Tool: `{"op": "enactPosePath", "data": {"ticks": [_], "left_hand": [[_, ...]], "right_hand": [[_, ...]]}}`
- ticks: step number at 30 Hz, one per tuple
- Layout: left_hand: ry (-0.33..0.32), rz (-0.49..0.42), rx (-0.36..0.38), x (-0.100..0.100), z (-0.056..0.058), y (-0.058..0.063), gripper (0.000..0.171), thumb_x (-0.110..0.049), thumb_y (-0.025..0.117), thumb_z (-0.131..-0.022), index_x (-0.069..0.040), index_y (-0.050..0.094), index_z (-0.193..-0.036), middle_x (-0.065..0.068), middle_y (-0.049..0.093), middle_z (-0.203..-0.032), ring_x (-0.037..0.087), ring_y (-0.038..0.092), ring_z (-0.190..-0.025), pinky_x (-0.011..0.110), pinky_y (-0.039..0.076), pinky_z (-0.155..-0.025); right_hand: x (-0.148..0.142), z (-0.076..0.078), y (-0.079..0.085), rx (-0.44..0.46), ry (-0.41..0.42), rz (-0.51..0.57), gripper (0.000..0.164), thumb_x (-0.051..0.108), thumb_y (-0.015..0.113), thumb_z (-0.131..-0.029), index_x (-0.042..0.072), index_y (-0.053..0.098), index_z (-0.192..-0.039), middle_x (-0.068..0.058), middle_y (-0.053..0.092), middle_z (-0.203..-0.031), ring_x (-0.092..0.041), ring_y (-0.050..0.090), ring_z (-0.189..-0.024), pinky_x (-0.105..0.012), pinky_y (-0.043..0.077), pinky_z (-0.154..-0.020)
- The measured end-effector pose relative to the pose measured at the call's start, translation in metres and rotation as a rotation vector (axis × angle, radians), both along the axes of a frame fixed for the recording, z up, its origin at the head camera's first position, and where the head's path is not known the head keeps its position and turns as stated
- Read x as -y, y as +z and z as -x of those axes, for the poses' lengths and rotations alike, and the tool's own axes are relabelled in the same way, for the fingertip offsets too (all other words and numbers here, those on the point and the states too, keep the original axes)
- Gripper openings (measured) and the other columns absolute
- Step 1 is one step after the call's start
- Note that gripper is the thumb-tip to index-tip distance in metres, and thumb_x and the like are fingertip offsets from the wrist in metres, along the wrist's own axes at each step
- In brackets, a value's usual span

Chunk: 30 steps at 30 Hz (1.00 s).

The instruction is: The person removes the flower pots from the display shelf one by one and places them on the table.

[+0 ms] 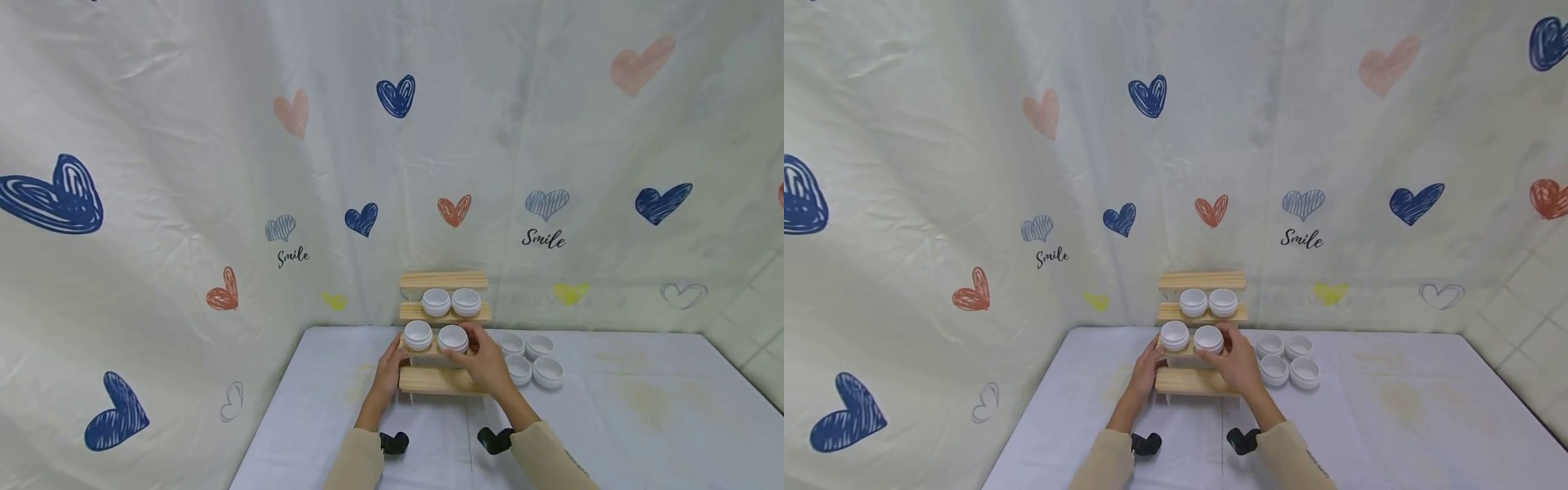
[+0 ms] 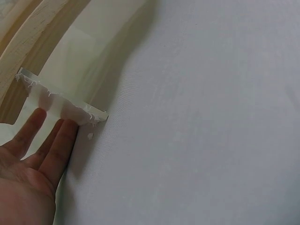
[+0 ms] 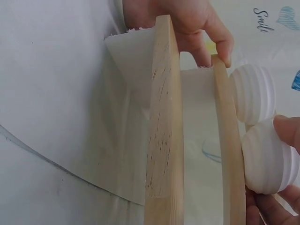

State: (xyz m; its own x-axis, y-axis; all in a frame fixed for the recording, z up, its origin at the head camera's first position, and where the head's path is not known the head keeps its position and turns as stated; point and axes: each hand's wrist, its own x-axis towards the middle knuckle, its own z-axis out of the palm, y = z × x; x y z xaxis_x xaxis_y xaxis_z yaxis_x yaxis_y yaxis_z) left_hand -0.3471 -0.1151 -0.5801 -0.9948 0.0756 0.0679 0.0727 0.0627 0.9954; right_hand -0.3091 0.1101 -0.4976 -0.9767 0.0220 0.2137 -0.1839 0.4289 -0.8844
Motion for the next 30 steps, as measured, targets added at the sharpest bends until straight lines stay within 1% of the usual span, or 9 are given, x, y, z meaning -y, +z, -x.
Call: {"op": "enactPosePath", "data": {"ticks": [2, 3, 7, 10, 13, 17, 22, 25, 30], "left_hand": [[-0.001, -0.002, -0.004, 0.0, 0.0, 0.0, 0.06, -0.037, 0.043, -0.106, -0.017, 0.033, -0.162, 0.008, 0.037, -0.165, 0.033, 0.036, -0.151, 0.056, 0.023, -0.126], [-0.001, -0.001, -0.005, 0.0, 0.0, 0.001, 0.06, -0.037, 0.043, -0.106, -0.018, 0.033, -0.161, 0.008, 0.037, -0.165, 0.033, 0.036, -0.151, 0.055, 0.024, -0.126], [-0.009, -0.008, -0.006, -0.001, -0.001, 0.001, 0.058, -0.037, 0.043, -0.106, -0.019, 0.034, -0.161, 0.008, 0.039, -0.164, 0.033, 0.044, -0.145, 0.055, 0.028, -0.124], [-0.016, -0.009, -0.005, -0.001, -0.001, 0.001, 0.059, -0.037, 0.043, -0.106, -0.019, 0.034, -0.161, 0.008, 0.039, -0.164, 0.033, 0.046, -0.143, 0.055, 0.029, -0.124], [-0.012, 0.0, -0.012, -0.001, -0.002, 0.002, 0.06, -0.039, 0.043, -0.106, -0.018, 0.033, -0.161, 0.009, 0.038, -0.165, 0.034, 0.04, -0.148, 0.056, 0.025, -0.125], [-0.002, 0.002, -0.015, 0.0, -0.002, 0.001, 0.06, -0.038, 0.043, -0.106, -0.016, 0.033, -0.162, 0.01, 0.035, -0.166, 0.035, 0.028, -0.155, 0.058, 0.019, -0.127], [-0.003, -0.01, 0.002, 0.0, -0.002, -0.001, 0.061, -0.037, 0.043, -0.106, -0.014, 0.032, -0.162, 0.012, 0.033, -0.167, 0.038, 0.023, -0.156, 0.059, 0.017, -0.127], [-0.004, -0.016, 0.0, 0.0, -0.002, -0.001, 0.062, -0.037, 0.044, -0.106, -0.014, 0.031, -0.162, 0.012, 0.034, -0.167, 0.037, 0.024, -0.156, 0.059, 0.017, -0.127], [-0.013, -0.011, -0.009, 0.0, -0.001, 0.001, 0.061, -0.037, 0.044, -0.106, -0.016, 0.032, -0.162, 0.01, 0.037, -0.165, 0.036, 0.033, -0.153, 0.058, 0.022, -0.125]], "right_hand": [[-0.001, -0.001, 0.0, -0.001, 0.0, 0.008, 0.06, 0.022, 0.087, -0.082, 0.014, 0.057, -0.132, -0.012, 0.065, -0.13, -0.027, 0.059, -0.123, -0.046, 0.048, -0.109], [-0.001, -0.002, 0.0, -0.002, -0.002, 0.006, 0.059, 0.022, 0.087, -0.082, 0.014, 0.057, -0.132, -0.012, 0.065, -0.13, -0.027, 0.059, -0.123, -0.047, 0.048, -0.109], [-0.003, -0.005, -0.001, -0.014, -0.023, -0.014, 0.059, 0.022, 0.088, -0.081, 0.013, 0.058, -0.131, -0.013, 0.066, -0.129, -0.028, 0.06, -0.122, -0.047, 0.049, -0.107], [-0.004, -0.009, -0.001, -0.016, -0.031, -0.025, 0.061, 0.023, 0.088, -0.08, 0.011, 0.058, -0.132, -0.014, 0.066, -0.129, -0.029, 0.061, -0.122, -0.047, 0.05, -0.106], [-0.006, -0.012, 0.0, -0.002, -0.02, -0.006, 0.063, 0.022, 0.088, -0.081, 0.011, 0.057, -0.134, -0.013, 0.065, -0.131, -0.028, 0.06, -0.124, -0.046, 0.05, -0.107], [-0.007, -0.016, 0.001, 0.016, 0.007, 0.024, 0.063, 0.019, 0.087, -0.082, 0.01, 0.056, -0.136, -0.013, 0.064, -0.134, -0.028, 0.06, -0.126, -0.046, 0.05, -0.108], [-0.01, -0.025, 0.003, 0.027, 0.031, 0.04, 0.067, 0.02, 0.086, -0.083, 0.01, 0.053, -0.141, -0.013, 0.062, -0.135, -0.029, 0.059, -0.125, -0.045, 0.051, -0.107], [-0.013, -0.033, 0.006, 0.031, 0.042, 0.04, 0.07, 0.022, 0.086, -0.083, 0.011, 0.052, -0.143, -0.012, 0.061, -0.136, -0.03, 0.06, -0.124, -0.044, 0.051, -0.106], [-0.02, -0.042, 0.008, 0.012, 0.041, 0.037, 0.071, 0.025, 0.086, -0.084, 0.016, 0.051, -0.145, -0.012, 0.061, -0.137, -0.029, 0.06, -0.124, -0.042, 0.053, -0.104]]}}
